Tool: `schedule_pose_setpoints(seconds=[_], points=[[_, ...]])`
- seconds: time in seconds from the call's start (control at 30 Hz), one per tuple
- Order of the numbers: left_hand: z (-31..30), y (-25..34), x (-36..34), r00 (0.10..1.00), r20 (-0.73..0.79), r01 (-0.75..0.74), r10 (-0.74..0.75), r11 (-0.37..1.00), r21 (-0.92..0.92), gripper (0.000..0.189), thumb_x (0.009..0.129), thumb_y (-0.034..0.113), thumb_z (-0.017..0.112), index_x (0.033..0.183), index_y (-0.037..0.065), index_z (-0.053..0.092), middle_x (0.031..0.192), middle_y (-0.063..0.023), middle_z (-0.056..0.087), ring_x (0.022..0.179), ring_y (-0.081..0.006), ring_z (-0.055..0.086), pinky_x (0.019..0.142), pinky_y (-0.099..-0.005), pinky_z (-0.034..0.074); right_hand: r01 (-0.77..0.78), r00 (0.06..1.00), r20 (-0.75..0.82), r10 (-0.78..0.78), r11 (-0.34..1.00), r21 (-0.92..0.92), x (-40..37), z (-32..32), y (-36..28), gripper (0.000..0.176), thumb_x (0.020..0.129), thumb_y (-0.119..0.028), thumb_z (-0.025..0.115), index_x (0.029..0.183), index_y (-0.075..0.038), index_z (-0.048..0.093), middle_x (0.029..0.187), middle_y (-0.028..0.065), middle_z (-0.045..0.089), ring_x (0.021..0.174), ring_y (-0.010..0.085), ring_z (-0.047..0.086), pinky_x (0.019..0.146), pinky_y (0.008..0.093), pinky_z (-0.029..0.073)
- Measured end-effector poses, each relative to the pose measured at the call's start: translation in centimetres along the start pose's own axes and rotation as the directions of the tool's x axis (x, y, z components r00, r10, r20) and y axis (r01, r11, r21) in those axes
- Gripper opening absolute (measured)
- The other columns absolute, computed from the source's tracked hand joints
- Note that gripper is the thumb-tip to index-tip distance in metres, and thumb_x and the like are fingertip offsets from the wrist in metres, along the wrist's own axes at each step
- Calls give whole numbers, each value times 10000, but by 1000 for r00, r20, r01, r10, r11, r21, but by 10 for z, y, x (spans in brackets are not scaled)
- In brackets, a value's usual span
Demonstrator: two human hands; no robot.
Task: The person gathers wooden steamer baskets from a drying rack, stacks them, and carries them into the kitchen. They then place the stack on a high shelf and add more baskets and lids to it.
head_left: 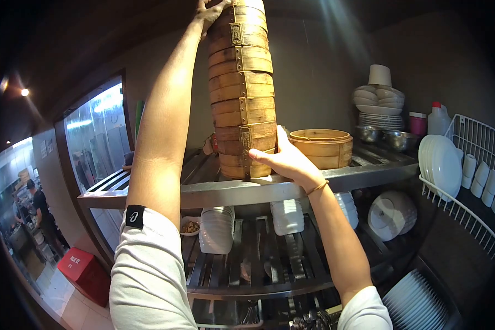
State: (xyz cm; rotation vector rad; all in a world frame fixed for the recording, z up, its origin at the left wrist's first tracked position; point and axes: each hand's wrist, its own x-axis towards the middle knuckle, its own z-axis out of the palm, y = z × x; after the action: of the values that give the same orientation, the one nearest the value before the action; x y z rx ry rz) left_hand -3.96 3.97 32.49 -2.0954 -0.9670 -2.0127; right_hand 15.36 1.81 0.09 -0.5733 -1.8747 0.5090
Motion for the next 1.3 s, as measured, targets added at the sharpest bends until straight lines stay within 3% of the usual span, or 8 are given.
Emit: schedule_pose_setpoints(seconds=[0.2,0.27,0.37,0.87,0.97,1.1,1.2,1.3], points=[[4,-32,-77,957,-280,-147,74,957,-249,1023,728,654,709,1451,61,295,1472,-215,326,1418,-313,197,1128,-539,192,27,998,55,-34,992,122,-12,-8,-17,850,784,-454,745,1347,61,372,1250,188,552,1162,233,534,991,337,439],[-9,-66,-146,962,169,243,-214,954,-175,1307,684,713,695,1462,-114,49,1531,-289,169,1441,-368,131,1157,-486,147,-70,993,110,51,981,181,-7,-11,-8,823,833,-438,722,1397,19,335,1332,148,486,1231,197,450,1057,335,365],[-11,-76,-256,687,577,571,-442,820,-51,1088,696,756,629,1456,29,351,1554,-201,219,1466,-321,52,1118,-630,65,-128,991,70,115,966,224,14,-4,1,838,842,-480,703,1411,0,318,1354,135,454,1254,203,417,1057,348,356],[7,-91,-276,728,585,587,-358,766,-261,846,741,596,734,1343,47,507,1371,-129,507,1267,-261,470,999,-465,430,-185,977,-86,197,974,133,21,-1,-15,620,844,-474,691,1283,-73,514,1267,95,530,1131,175,505,898,347,461],[6,-81,-281,725,572,596,-383,765,-244,906,709,629,745,1353,46,487,1336,-121,532,1204,-246,522,930,-445,477,-205,978,3,207,969,141,15,-9,-20,1100,745,-619,707,1414,93,203,1458,300,276,1398,377,238,1116,525,228],[-4,-55,-296,727,573,552,-377,817,-163,1030,680,743,675,1423,85,398,1386,-167,463,1228,-303,482,932,-465,452,-155,985,102,139,973,171,5,-6,-34,1083,744,-614,707,1414,81,215,1447,295,306,1384,356,281,1099,503,271],[-4,-55,-293,723,574,526,-383,845,-99,1083,673,804,622,1467,123,342,1415,-187,424,1253,-325,448,937,-469,437,-315,927,-206,314,949,28,-17,2,-55,755,822,-489,705,1353,-42,408,1311,131,510,1158,191,510,961,332,424],[-8,-56,-295,697,588,530,-409,847,-38,1111,665,823,607,1485,133,312,1439,-190,396,1286,-328,413,965,-479,417,-56,988,-125,94,960,275,-40,7,-45,685,862,-392,691,1352,-2,416,1351,147,488,1219,205,481,1018,315,380]])
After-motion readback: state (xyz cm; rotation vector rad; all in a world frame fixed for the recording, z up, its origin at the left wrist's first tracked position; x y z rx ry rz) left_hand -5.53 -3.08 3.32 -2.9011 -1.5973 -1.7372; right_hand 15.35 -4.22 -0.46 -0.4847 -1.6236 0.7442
